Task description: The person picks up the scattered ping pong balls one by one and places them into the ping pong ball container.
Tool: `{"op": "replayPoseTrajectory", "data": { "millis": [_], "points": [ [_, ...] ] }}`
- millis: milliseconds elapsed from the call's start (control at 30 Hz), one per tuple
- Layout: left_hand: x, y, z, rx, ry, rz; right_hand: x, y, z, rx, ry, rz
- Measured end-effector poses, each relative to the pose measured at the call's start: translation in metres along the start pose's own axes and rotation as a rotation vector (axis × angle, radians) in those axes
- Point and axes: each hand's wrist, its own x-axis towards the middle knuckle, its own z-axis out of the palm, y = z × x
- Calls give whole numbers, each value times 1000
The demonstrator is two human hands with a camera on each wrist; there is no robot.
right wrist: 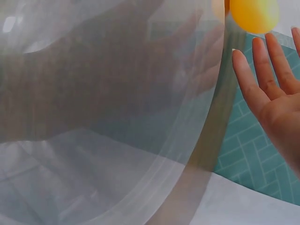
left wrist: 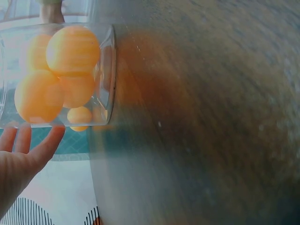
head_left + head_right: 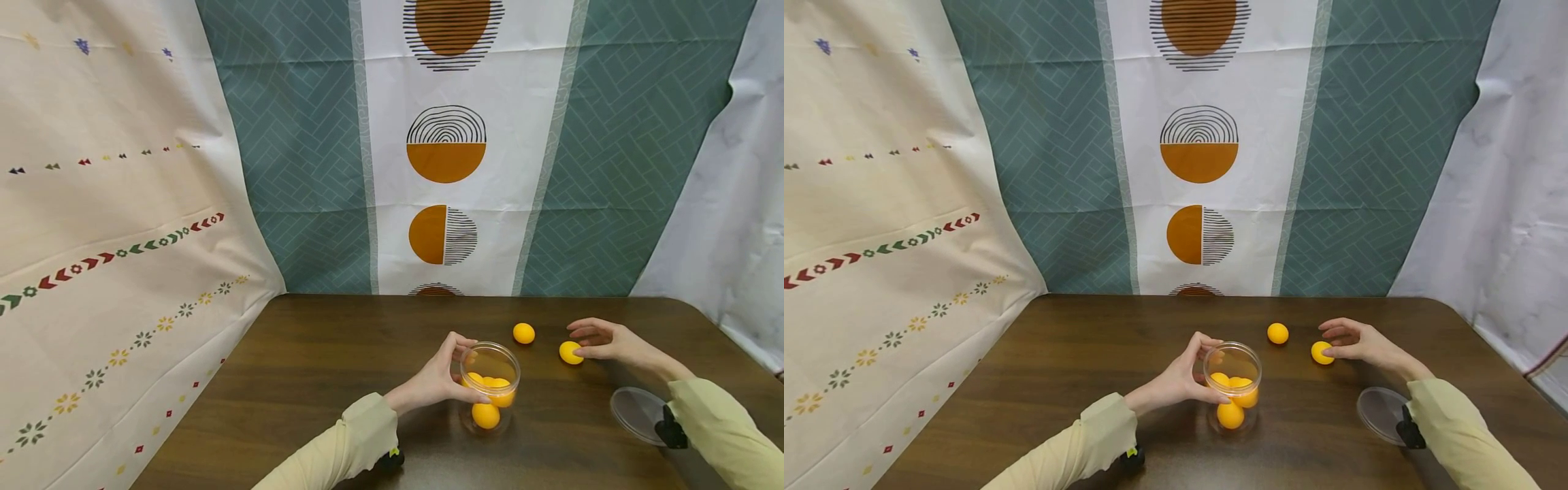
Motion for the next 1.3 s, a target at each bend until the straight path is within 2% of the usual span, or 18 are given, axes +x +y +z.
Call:
{"op": "replayPoseTrajectory", "data": {
  "millis": [733, 1167, 1300],
  "points": [
    [0, -1, 1, 1, 1, 10, 2, 0, 3, -14, 5, 40],
    [0, -1, -1, -8, -4, -14, 5, -2, 3, -15, -8, 81],
    [0, 0, -1, -7, -4, -19, 6, -2, 3, -43, -10, 70]
  ]
}}
